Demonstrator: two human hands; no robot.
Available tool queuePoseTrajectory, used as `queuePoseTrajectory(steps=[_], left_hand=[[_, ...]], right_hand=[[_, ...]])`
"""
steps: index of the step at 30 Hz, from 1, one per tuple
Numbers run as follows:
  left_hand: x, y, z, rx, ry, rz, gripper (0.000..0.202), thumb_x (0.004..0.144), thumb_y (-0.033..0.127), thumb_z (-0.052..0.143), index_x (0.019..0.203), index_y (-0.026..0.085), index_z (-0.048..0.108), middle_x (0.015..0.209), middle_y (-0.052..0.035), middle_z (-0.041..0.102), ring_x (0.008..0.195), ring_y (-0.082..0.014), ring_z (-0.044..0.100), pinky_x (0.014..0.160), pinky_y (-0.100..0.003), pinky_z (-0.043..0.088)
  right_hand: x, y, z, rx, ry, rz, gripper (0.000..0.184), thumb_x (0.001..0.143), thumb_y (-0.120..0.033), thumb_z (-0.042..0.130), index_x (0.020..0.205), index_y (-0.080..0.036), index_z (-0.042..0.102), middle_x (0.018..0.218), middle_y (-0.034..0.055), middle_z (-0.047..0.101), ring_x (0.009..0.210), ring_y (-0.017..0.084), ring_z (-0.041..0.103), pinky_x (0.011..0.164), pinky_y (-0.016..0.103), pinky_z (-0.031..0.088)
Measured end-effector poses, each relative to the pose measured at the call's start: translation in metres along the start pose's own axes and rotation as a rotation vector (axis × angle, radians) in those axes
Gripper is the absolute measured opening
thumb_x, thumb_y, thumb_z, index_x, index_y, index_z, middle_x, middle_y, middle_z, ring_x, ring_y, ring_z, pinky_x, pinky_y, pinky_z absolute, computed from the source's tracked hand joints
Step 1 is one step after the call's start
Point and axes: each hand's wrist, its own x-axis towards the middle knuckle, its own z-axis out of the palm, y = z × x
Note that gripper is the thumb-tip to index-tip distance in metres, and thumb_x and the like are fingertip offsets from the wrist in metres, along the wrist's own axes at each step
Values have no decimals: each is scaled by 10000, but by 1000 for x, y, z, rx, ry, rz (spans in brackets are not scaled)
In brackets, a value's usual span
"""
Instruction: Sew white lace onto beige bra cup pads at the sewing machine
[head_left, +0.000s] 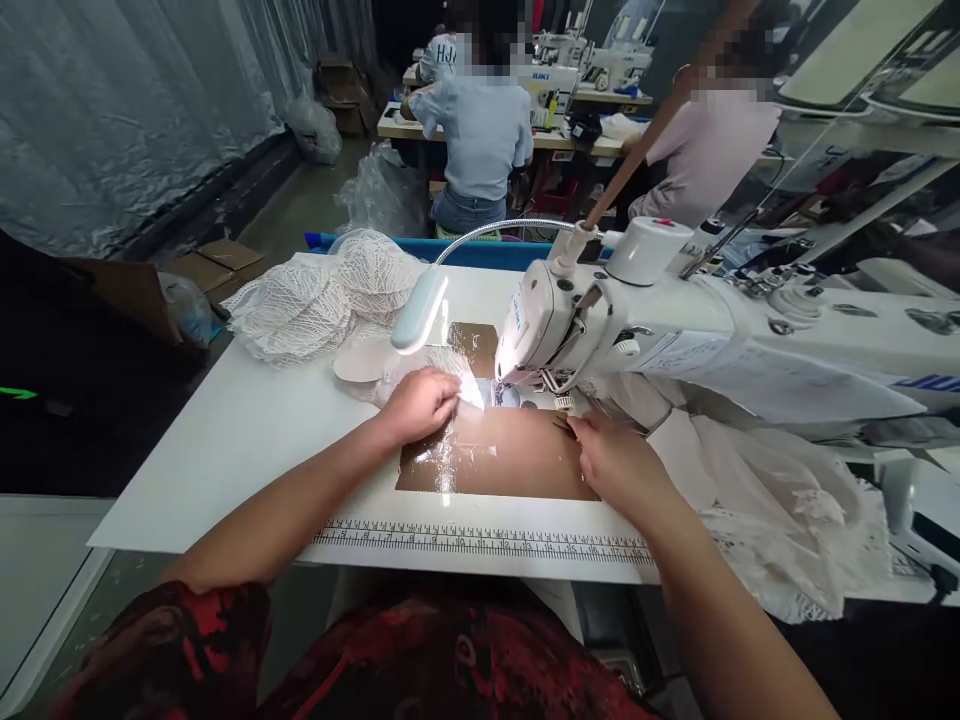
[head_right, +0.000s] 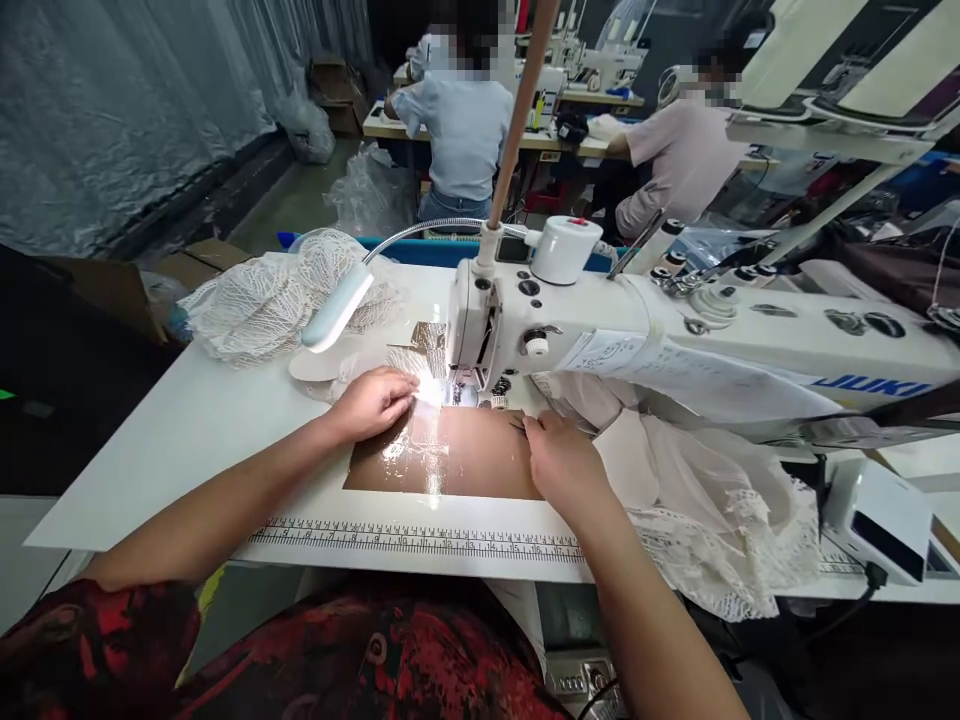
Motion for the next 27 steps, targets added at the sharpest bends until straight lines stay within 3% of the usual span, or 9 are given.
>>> queuePoseTrajectory(steps=[3, 6, 8, 13, 16, 18, 20, 24, 27], left_hand=[[-16, 27, -10, -188, -236, 225, 185, 836, 138, 538, 857, 188, 715, 1031, -45, 709, 971, -177, 632, 918, -306, 485], [-31, 47, -21, -384, -402, 295, 190, 843, 175, 568, 970, 176, 709, 1127, -96, 673, 1072, -211, 599, 955, -351, 470], [-35, 50, -28, -464, -375, 210, 245, 835, 242, 608, 1059, 182, 684, 1177, -110, 648, 1115, -222, 582, 967, -375, 468], [-26, 24, -35, -408, -52, -139, 480, 773, 365, 667, 1206, 167, 603, 1290, -127, 573, 1211, -261, 515, 1027, -439, 416], [-17, 8, -31, -387, -89, -366, 643, 721, 385, 695, 1294, 143, 530, 1268, -143, 579, 1135, -283, 562, 943, -435, 471], [-14, 4, -25, -463, -134, -425, 649, 702, 341, 703, 1291, 133, 528, 1249, -135, 593, 1111, -270, 577, 936, -405, 472], [-14, 5, -21, -604, -166, -442, 535, 711, 316, 692, 1204, 133, 588, 1203, -115, 617, 1073, -250, 595, 885, -355, 490], [-18, 13, -18, -948, -282, -515, 313, 759, 362, 666, 972, 133, 649, 893, -53, 667, 770, -177, 633, 617, -250, 480], [-20, 17, -18, -1083, -296, -563, 312, 741, 371, 706, 930, 129, 653, 820, -38, 650, 685, -140, 604, 573, -222, 448]], right_hand=[[0, 3, 8, -48, 15, -31, 414, 853, -66, 414, 1235, -84, 573, 1059, 149, 626, 886, 257, 607, 719, 334, 437], [3, 4, 16, -32, 88, -22, 345, 879, -100, 401, 1140, -101, 627, 966, 131, 648, 844, 255, 612, 681, 335, 429], [4, 6, 19, 13, 143, -2, 299, 900, -139, 397, 1033, -114, 663, 925, 131, 659, 829, 253, 616, 652, 330, 421], [-1, 11, 22, 170, 321, -23, 280, 918, -205, 396, 865, -148, 665, 906, 118, 685, 807, 252, 619, 617, 339, 425], [-9, 10, 19, 290, 504, -132, 249, 924, -226, 405, 941, -159, 644, 983, 109, 693, 905, 243, 624, 764, 361, 470], [-16, 5, 15, 403, 561, -181, 246, 932, -250, 402, 981, -163, 627, 1021, 106, 693, 964, 233, 628, 850, 363, 469], [-20, -3, 11, 574, 513, -175, 254, 943, -281, 389, 982, -172, 615, 1001, 91, 700, 932, 210, 650, 819, 332, 486], [-16, -25, -2, 954, 203, -180, 311, 966, -354, 354, 959, -189, 617, 765, 14, 679, 618, 136, 624, 640, 268, 485], [-1, -37, -11, 1043, 116, -231, 380, 964, -393, 351, 1133, -176, 613, 809, 27, 680, 671, 152, 624, 676, 290, 484]])
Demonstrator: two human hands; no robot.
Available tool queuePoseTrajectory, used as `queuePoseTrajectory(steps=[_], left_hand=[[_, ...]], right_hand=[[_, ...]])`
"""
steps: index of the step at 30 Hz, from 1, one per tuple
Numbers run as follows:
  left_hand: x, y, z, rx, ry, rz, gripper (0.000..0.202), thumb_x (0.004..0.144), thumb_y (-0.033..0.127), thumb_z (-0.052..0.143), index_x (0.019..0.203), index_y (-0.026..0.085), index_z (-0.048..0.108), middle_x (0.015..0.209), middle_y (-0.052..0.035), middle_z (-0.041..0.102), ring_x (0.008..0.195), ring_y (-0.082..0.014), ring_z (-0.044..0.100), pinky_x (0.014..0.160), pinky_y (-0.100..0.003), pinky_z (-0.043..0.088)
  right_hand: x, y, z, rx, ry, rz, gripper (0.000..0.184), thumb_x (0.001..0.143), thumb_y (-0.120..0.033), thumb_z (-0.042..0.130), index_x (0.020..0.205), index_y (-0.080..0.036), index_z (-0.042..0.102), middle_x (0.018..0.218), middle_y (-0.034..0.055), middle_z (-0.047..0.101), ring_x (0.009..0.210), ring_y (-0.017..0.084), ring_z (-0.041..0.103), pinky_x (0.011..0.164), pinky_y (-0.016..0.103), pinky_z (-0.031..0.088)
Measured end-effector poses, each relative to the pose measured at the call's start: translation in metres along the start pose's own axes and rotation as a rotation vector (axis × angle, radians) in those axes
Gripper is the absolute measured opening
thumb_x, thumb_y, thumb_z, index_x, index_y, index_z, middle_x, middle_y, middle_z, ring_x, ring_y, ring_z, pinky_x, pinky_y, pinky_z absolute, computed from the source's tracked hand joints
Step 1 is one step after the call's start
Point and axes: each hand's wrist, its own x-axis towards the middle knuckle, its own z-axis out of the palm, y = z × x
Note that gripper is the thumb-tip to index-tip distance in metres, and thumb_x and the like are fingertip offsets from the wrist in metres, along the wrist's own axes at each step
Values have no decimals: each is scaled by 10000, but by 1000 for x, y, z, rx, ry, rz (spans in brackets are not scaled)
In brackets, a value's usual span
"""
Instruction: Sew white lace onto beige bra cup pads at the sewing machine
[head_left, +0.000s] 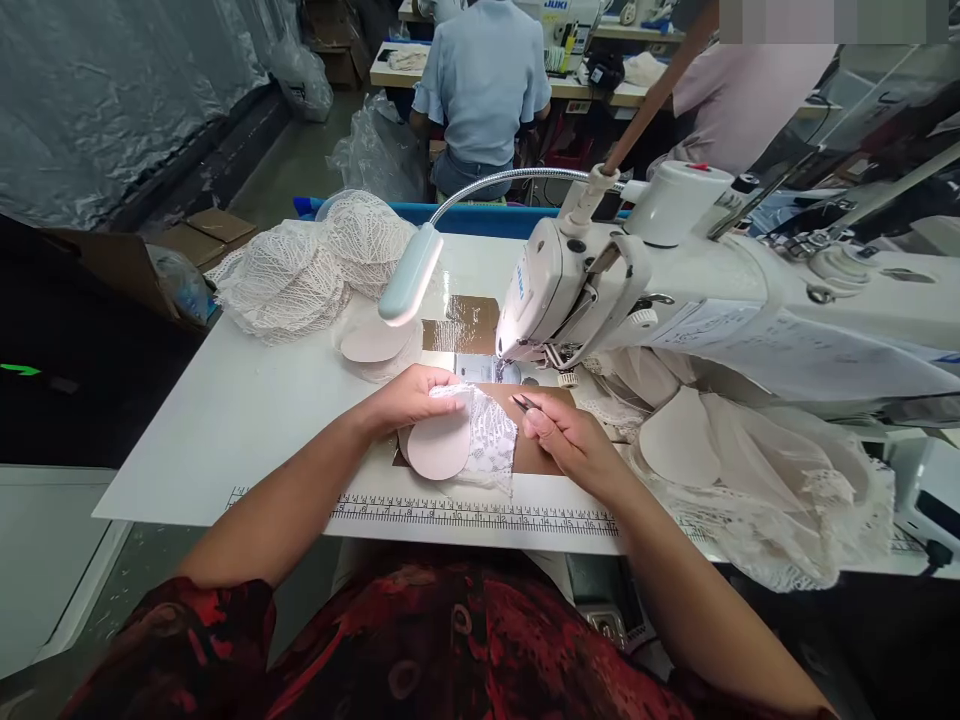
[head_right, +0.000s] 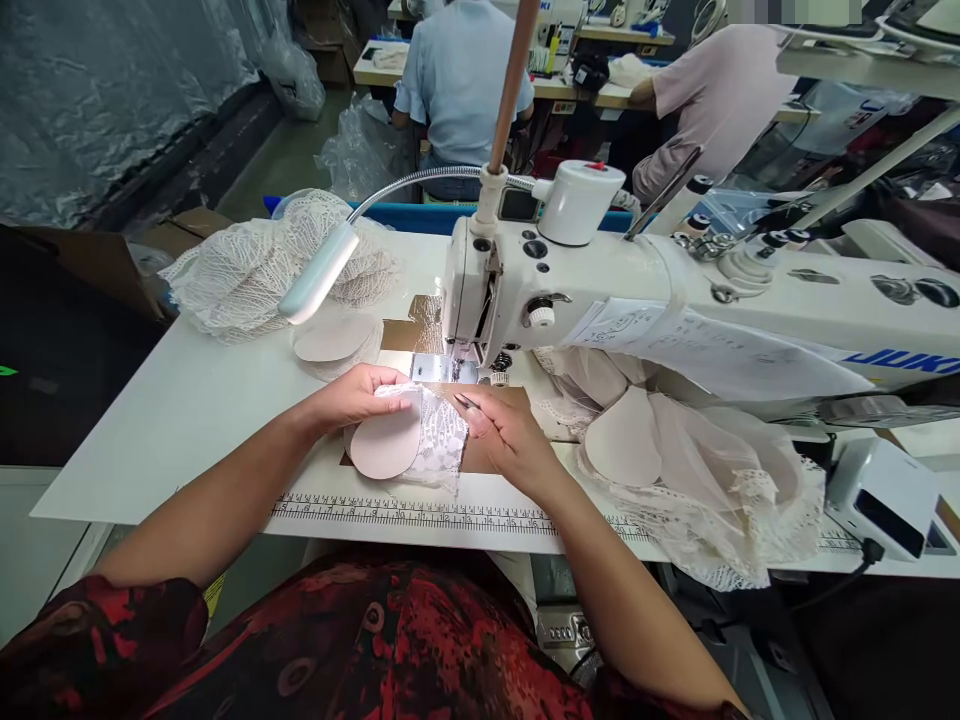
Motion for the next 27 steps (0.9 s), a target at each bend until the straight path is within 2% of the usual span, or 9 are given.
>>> queuePoseTrajectory(steps=[2, 5, 8, 12, 15, 19, 22, 24, 27], left_hand=[[-1, 0, 1, -46, -18, -8, 345, 736, 388, 720, 960, 131, 668, 844, -50, 661, 698, -143, 607, 590, -230, 455], [0, -1, 1, -68, -43, 5, 389, 750, 423, 709, 1003, 128, 689, 885, -75, 680, 736, -162, 616, 619, -252, 470], [2, -3, 1, -41, -82, 54, 378, 779, 428, 676, 990, 117, 705, 930, -87, 684, 792, -178, 614, 652, -265, 471], [5, -6, 2, -28, -127, 62, 357, 795, 418, 655, 980, 118, 711, 879, -65, 681, 761, -162, 598, 654, -259, 453], [6, -7, 2, -13, -134, 52, 351, 782, 425, 657, 927, 109, 711, 775, -45, 644, 680, -142, 553, 592, -249, 420], [7, -6, 3, 14, -171, 35, 321, 762, 420, 670, 732, 101, 665, 620, 6, 504, 571, -94, 418, 506, -222, 310], [8, -3, 4, 21, -199, 15, 371, 763, 415, 672, 589, 111, 552, 565, 35, 361, 534, -67, 304, 477, -218, 214], [8, -1, 5, 32, -218, 9, 414, 769, 419, 670, 548, 123, 484, 561, 43, 296, 527, -62, 253, 470, -225, 162], [7, 0, 5, 49, -232, 3, 428, 774, 435, 667, 552, 128, 469, 571, 39, 285, 530, -63, 242, 470, -230, 146]], right_hand=[[13, -3, 1, 6, -32, -24, 423, 962, -407, 346, 1196, -174, 609, 912, 57, 694, 833, 191, 645, 752, 322, 485], [28, -3, 3, 35, -102, -57, 403, 956, -402, 366, 1181, -212, 642, 1076, 67, 688, 1060, 226, 608, 906, 374, 453], [36, 0, 7, 133, -151, -73, 346, 930, -383, 448, 1184, -253, 644, 1180, 50, 660, 1156, 219, 565, 997, 391, 409], [41, 3, 15, 225, -172, -47, 318, 876, -349, 541, 1147, -230, 654, 1157, 64, 666, 1074, 214, 606, 943, 380, 453], [42, 3, 20, 279, -177, -3, 284, 833, -306, 583, 1073, -171, 652, 998, 74, 692, 900, 191, 640, 811, 345, 502], [42, 1, 26, 345, -177, 4, 199, 815, -299, 604, 949, -158, 646, 916, 61, 674, 832, 167, 626, 746, 313, 501], [41, 0, 29, 368, -154, 2, 179, 821, -316, 612, 908, -163, 649, 892, 49, 666, 821, 156, 620, 732, 296, 494], [40, 2, 30, 361, -145, 15, 160, 826, -310, 607, 878, -166, 655, 851, 37, 662, 784, 148, 613, 702, 283, 485], [40, 7, 31, 363, -137, 36, 155, 826, -312, 607, 848, -168, 659, 812, 25, 649, 738, 139, 595, 664, 271, 470]])
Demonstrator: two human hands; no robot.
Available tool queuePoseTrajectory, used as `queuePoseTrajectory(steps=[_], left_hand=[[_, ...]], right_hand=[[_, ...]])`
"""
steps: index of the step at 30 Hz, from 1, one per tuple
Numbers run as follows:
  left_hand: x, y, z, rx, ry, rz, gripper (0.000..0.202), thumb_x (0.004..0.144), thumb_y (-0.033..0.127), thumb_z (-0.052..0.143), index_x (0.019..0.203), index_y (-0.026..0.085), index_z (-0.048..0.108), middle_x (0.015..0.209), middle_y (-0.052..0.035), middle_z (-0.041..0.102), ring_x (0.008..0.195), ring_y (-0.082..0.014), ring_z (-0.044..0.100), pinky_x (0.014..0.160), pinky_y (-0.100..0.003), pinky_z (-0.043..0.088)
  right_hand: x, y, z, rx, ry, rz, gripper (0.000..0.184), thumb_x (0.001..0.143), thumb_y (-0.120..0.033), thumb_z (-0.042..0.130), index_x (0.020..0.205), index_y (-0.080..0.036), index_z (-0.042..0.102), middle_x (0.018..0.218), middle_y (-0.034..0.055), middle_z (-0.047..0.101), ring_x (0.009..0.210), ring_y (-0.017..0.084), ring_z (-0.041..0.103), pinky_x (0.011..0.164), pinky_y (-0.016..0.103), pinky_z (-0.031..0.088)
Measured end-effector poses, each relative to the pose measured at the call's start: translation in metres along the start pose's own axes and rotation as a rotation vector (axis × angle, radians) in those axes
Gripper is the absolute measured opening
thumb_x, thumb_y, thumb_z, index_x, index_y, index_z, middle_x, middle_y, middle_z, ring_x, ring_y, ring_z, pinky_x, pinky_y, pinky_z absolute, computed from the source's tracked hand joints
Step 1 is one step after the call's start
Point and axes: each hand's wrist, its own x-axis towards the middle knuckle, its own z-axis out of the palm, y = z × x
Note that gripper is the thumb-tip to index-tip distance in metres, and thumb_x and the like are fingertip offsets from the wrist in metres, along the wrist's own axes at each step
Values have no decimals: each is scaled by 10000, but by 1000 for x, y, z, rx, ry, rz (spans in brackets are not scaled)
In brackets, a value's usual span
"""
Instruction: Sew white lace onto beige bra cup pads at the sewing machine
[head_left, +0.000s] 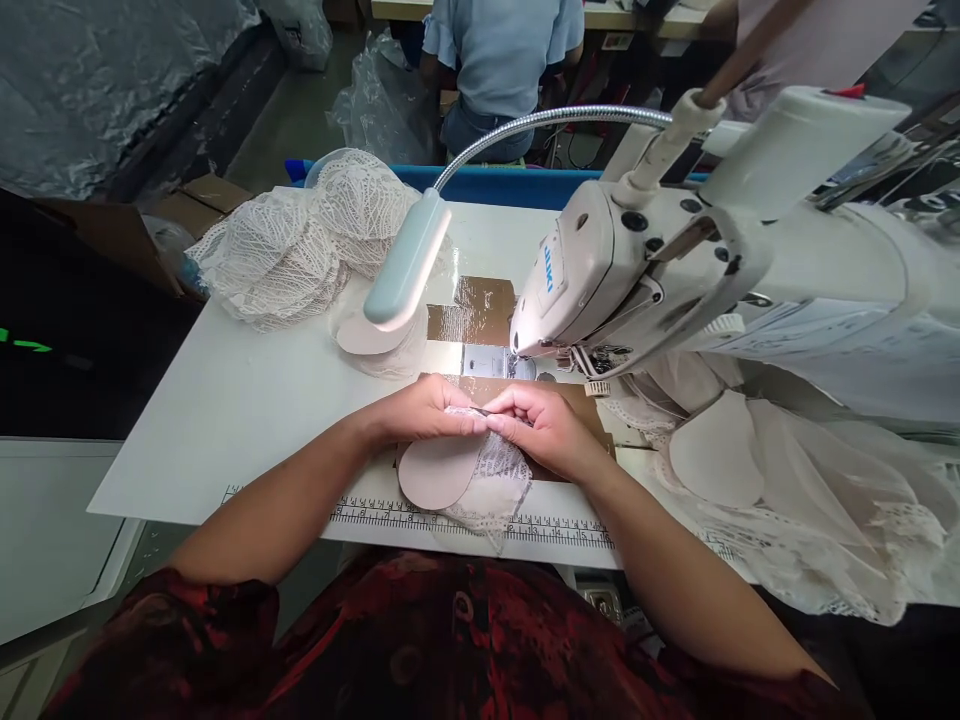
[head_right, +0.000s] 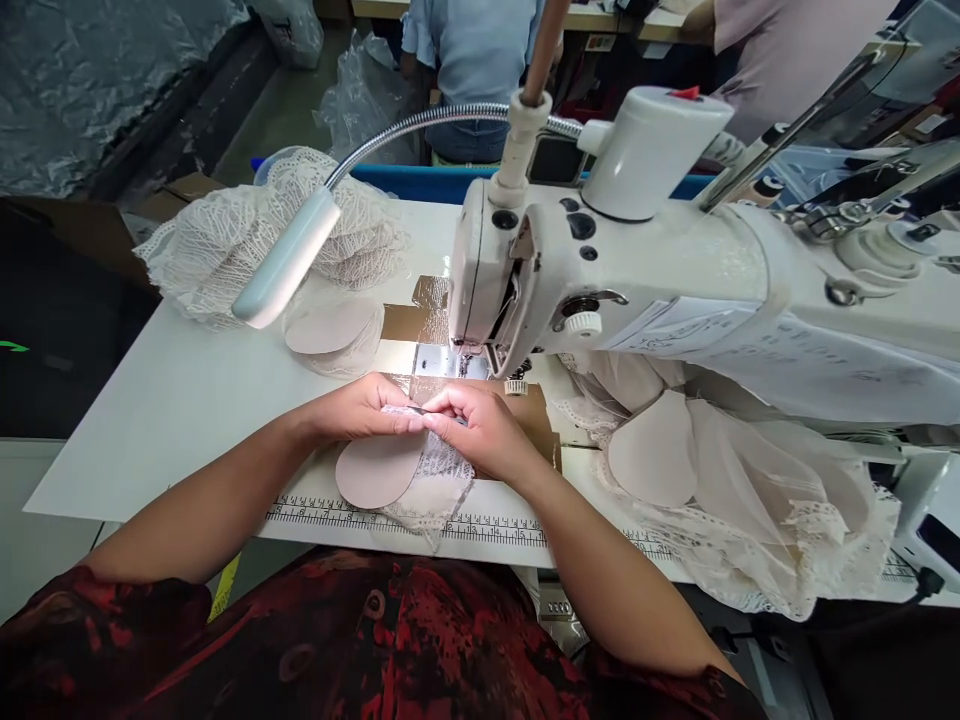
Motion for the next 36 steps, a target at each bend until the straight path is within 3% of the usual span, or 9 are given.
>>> queuePoseTrajectory(steps=[6, 9, 12, 16, 20, 24, 27, 32, 36], left_hand=[[0, -3, 0, -23, 19, -19, 420, 742, 457, 694, 577, 124, 499, 575, 36, 310, 534, -66, 260, 468, -219, 163], [1, -3, 3, -6, 11, -9, 458, 746, 444, 693, 537, 133, 429, 562, 47, 271, 523, -57, 231, 467, -223, 139], [2, -3, 5, 30, 14, -9, 395, 766, 436, 672, 584, 123, 515, 557, 40, 352, 517, -63, 298, 466, -214, 196], [-1, -1, -3, 99, -44, 80, 269, 780, 394, 658, 839, 133, 686, 781, -25, 619, 697, -127, 532, 611, -219, 395], [-14, 3, -23, 231, -156, 85, 395, 753, 273, 662, 1130, 157, 645, 992, -61, 653, 859, -176, 590, 702, -229, 446], [-22, 5, -29, 365, -32, 125, 458, 763, 226, 610, 1215, 156, 600, 897, -29, 628, 765, -142, 554, 657, -217, 419], [-19, 5, -18, 396, 11, 191, 462, 778, 203, 582, 1240, 171, 577, 890, -20, 610, 751, -132, 532, 660, -227, 415], [-21, 7, -5, 369, 199, 283, 488, 788, 243, 614, 1265, 168, 543, 972, -45, 605, 834, -144, 547, 737, -263, 448], [-34, 7, -13, 240, 279, 94, 368, 753, 365, 697, 1044, 149, 634, 838, -25, 596, 732, -129, 543, 657, -249, 439]], right_hand=[[0, 1, -1, 75, -73, 18, 202, 807, -336, 625, 911, -164, 646, 827, 28, 654, 742, 142, 594, 665, 276, 473], [2, 0, 2, 62, -49, 18, 167, 811, -322, 613, 856, -166, 648, 823, 30, 656, 747, 143, 596, 674, 279, 472], [4, 2, 7, 153, -18, 54, 187, 803, -345, 615, 860, -167, 621, 827, 32, 643, 744, 145, 599, 671, 285, 482], [3, 1, 9, 159, -60, 92, 320, 753, -353, 667, 1016, -186, 590, 854, 22, 631, 779, 157, 594, 688, 288, 486], [-2, -2, -3, -104, -112, 96, 141, 804, -311, 572, 795, -175, 605, 730, -8, 581, 667, 132, 520, 603, 254, 406], [-4, -5, -12, -76, -233, 103, 196, 781, -367, 607, 803, -175, 579, 719, -25, 534, 650, 121, 476, 584, 240, 367], [-1, -5, -4, -11, -139, 113, 305, 740, -420, 664, 905, -178, 580, 799, -6, 554, 716, 138, 496, 629, 252, 394], [1, -3, 9, -82, -89, 40, 191, 813, -362, 574, 774, -175, 591, 698, -11, 524, 653, 131, 454, 592, 255, 352], [-3, -2, 7, -22, -36, -11, 165, 820, -334, 569, 800, -176, 610, 710, -12, 547, 663, 126, 468, 607, 251, 354]])
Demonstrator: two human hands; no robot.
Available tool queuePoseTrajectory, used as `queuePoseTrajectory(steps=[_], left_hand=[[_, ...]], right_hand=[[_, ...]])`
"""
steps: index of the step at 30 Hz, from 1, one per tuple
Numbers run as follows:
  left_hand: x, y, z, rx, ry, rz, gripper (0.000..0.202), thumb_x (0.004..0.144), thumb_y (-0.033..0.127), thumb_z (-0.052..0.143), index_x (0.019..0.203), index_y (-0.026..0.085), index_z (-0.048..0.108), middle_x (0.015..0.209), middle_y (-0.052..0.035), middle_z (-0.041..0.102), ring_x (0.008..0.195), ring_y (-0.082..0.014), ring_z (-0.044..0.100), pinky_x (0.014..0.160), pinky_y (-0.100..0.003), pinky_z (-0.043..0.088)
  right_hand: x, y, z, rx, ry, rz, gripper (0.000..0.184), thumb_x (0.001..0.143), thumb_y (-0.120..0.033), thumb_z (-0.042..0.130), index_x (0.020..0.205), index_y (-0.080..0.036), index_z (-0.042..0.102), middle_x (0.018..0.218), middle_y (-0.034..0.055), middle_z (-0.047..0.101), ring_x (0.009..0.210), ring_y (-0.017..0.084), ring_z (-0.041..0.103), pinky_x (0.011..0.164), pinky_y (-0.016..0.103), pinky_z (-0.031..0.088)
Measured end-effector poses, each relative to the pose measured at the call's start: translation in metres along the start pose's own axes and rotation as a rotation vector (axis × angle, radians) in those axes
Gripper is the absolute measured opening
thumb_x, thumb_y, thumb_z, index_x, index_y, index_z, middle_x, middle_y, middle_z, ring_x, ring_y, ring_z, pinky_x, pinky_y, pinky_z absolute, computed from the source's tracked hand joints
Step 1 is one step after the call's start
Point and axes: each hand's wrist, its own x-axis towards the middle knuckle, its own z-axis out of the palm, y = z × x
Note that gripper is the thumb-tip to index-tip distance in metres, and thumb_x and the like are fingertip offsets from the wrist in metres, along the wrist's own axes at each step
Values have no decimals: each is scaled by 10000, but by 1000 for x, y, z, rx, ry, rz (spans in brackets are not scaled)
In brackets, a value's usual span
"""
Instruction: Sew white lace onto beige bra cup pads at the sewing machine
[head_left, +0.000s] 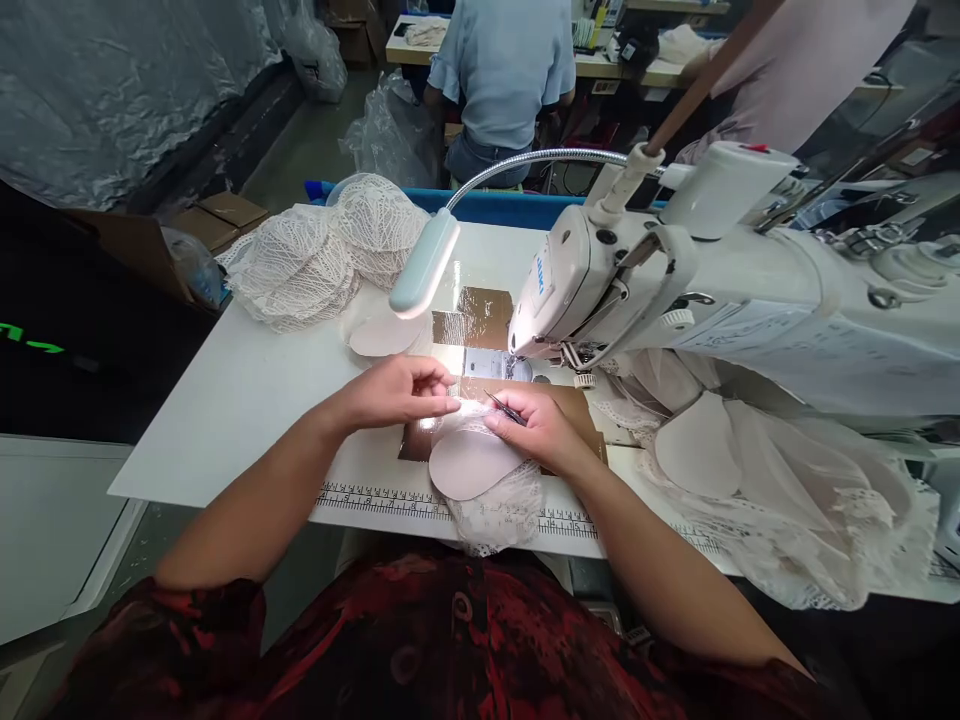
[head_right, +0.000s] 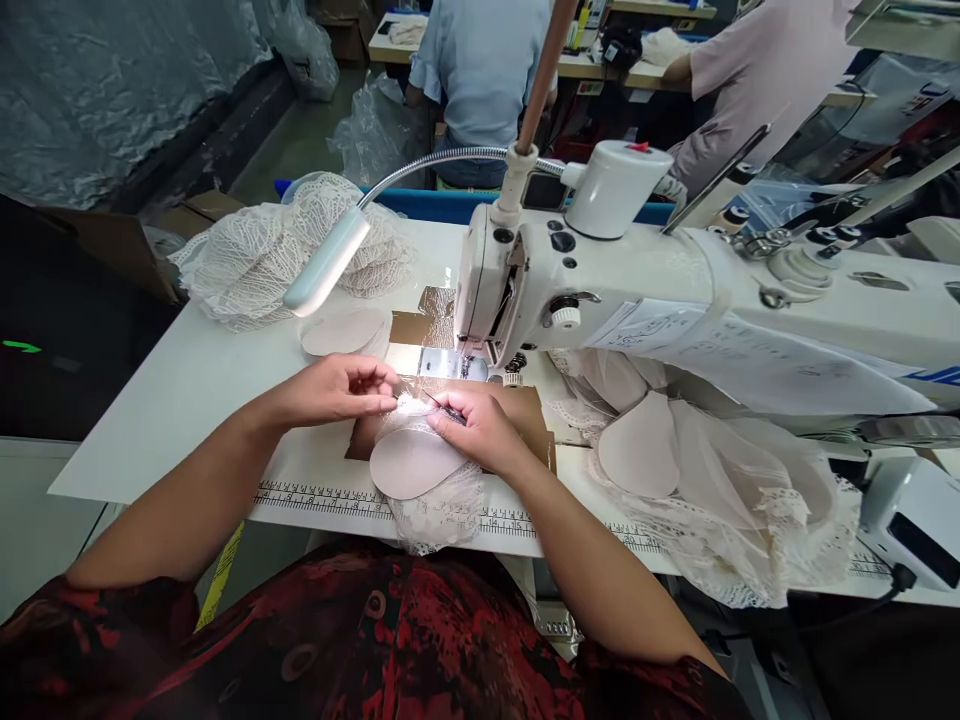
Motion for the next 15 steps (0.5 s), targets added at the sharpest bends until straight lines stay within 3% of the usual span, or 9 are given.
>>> queuePoseTrajectory(steps=[4, 9, 13, 15], left_hand=[[-4, -4, 11, -253, -213, -219, 383, 724, 417, 725, 984, 148, 639, 738, 10, 564, 609, -90, 503, 550, -208, 377], [-2, -6, 43, -605, 4, -243, 336, 685, 378, 764, 815, 132, 574, 627, 42, 526, 513, -56, 439, 474, -173, 314], [-3, -4, 48, -636, -86, -268, 328, 696, 379, 760, 806, 108, 611, 604, 26, 537, 515, -64, 456, 471, -173, 327], [-3, -4, 48, -628, -75, -262, 315, 705, 377, 756, 800, 105, 630, 614, 19, 549, 524, -65, 462, 479, -174, 336]], right_hand=[[-2, 1, 0, 94, 6, -64, 166, 816, -337, 583, 829, -175, 616, 746, -1, 571, 687, 130, 494, 627, 252, 375], [-4, 3, -1, 80, 21, -85, 147, 819, -321, 581, 804, -178, 610, 734, -1, 571, 694, 135, 505, 647, 259, 383], [-5, 3, -2, 55, 35, -89, 141, 824, -322, 579, 800, -185, 605, 735, -6, 576, 700, 137, 517, 650, 258, 390], [-6, 3, -2, 37, 11, -94, 150, 830, -332, 574, 811, -187, 608, 741, -5, 580, 706, 140, 523, 656, 260, 396]])
